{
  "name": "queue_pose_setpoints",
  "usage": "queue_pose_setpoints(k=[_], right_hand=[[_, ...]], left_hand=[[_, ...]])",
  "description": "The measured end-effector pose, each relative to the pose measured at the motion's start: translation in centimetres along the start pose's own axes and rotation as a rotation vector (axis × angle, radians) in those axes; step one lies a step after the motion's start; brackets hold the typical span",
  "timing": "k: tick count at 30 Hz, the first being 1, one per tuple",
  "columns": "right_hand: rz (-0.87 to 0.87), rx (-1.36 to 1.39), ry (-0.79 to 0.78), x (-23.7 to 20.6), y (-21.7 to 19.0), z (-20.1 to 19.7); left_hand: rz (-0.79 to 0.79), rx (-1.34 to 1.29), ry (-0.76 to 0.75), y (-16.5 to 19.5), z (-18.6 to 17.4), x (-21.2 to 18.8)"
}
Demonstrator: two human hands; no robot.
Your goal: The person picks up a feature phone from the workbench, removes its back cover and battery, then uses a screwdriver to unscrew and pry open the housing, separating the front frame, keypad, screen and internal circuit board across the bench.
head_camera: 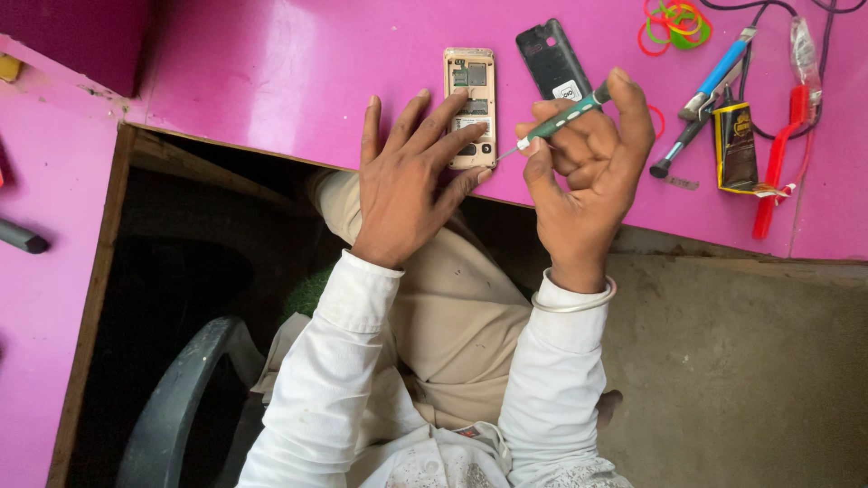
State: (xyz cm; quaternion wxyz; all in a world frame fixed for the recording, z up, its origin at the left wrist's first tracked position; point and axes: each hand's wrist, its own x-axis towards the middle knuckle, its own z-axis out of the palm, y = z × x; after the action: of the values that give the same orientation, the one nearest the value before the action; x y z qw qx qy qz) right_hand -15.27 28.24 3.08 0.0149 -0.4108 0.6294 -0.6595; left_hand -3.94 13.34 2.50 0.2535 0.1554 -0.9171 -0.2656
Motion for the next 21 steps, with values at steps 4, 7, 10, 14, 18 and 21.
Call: queue_pose_setpoints(k=[4,7,10,14,18,21], right_hand=[[-0.009,-0.003,0.055,0.0,0.7,-0.2],[0.002,0.121,0.097,0.0,1.3,-0.9],[0.199,0.209,0.144,0.5,1.9,-1.4],[0.538,0.268,0.166,1.2,1.7,-0.8],[0.654,0.264,0.177,1.8,0.6,0.5],[0.742,0.340,0.174,1.9,0.0,0.4]], left_hand=[[0.003,0.003,0.003,-0.1,0.0,0.0],[0.008,-0.002,0.018,0.0,0.2,0.0],[0.013,-0.044,0.051,0.1,0.1,0.0],[0.059,-0.134,0.048,-0.1,-1.0,0.0],[0.095,-0.365,-0.118,-0.3,-2.8,0.5],[0.110,-0.593,-0.299,-0.2,-4.0,1.1]])
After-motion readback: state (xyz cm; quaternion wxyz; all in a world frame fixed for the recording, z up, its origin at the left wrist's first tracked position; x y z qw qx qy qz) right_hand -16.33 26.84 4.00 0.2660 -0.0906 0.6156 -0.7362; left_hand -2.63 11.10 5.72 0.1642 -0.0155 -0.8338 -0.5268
